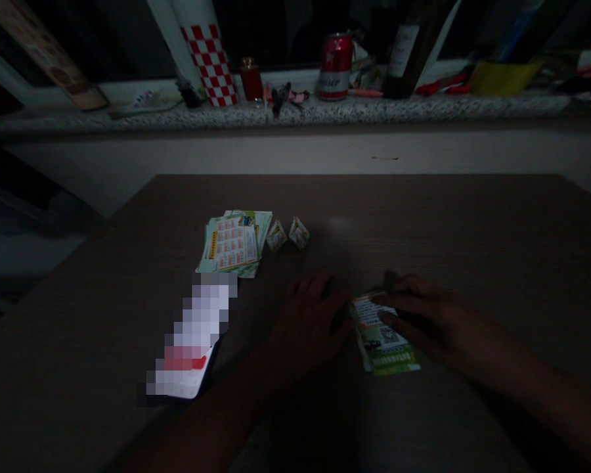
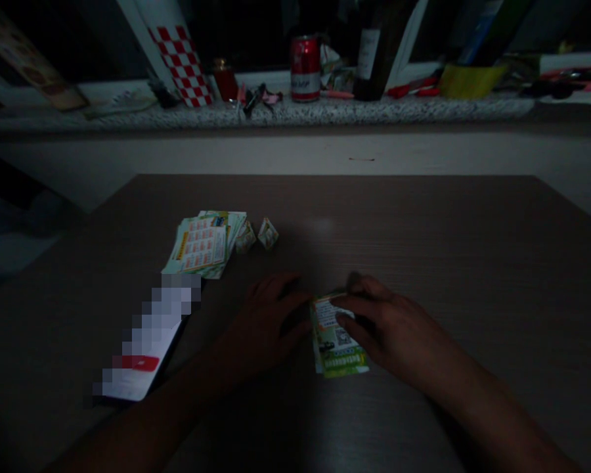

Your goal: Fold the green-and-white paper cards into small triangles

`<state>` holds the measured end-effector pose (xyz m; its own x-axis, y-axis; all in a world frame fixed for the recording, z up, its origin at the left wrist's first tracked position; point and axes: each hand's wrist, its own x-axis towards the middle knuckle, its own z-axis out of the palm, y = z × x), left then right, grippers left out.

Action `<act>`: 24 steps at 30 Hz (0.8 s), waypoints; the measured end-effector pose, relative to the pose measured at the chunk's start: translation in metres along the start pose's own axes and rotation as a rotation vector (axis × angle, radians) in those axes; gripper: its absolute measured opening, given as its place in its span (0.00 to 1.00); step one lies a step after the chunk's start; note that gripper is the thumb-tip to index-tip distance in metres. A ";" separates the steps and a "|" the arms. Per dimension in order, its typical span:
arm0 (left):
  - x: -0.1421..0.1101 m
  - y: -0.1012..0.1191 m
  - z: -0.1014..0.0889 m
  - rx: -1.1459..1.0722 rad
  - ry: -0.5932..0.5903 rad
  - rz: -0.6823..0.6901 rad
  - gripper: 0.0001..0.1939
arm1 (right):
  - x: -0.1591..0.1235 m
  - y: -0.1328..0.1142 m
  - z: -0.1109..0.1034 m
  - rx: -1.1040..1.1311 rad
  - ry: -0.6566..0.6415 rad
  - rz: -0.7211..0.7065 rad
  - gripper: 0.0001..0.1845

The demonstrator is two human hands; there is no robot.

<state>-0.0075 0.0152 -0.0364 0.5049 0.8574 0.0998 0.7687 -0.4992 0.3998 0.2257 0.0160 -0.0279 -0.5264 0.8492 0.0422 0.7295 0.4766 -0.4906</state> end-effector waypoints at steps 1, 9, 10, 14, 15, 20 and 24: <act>0.000 0.000 0.001 0.004 0.007 -0.004 0.18 | 0.000 0.000 0.001 -0.006 -0.007 0.002 0.19; 0.001 0.000 0.003 -0.016 0.021 -0.028 0.18 | 0.002 -0.005 0.004 -0.030 0.011 0.046 0.17; 0.001 0.000 0.003 -0.016 0.021 -0.031 0.18 | 0.002 -0.005 0.004 -0.027 0.015 0.045 0.17; 0.001 0.000 0.001 -0.012 0.016 -0.033 0.19 | 0.002 -0.002 0.005 -0.023 0.031 0.031 0.17; 0.001 0.000 0.001 -0.013 0.013 -0.028 0.19 | 0.001 -0.002 0.006 -0.026 0.032 0.030 0.16; 0.001 0.000 0.003 -0.015 0.025 -0.023 0.18 | 0.001 0.000 0.008 -0.034 0.032 0.033 0.16; 0.001 -0.001 0.005 -0.018 0.047 -0.015 0.18 | 0.002 -0.001 0.006 -0.008 0.030 0.023 0.17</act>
<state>-0.0059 0.0158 -0.0408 0.4738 0.8701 0.1359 0.7690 -0.4839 0.4177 0.2211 0.0163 -0.0324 -0.4961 0.8664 0.0567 0.7451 0.4583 -0.4846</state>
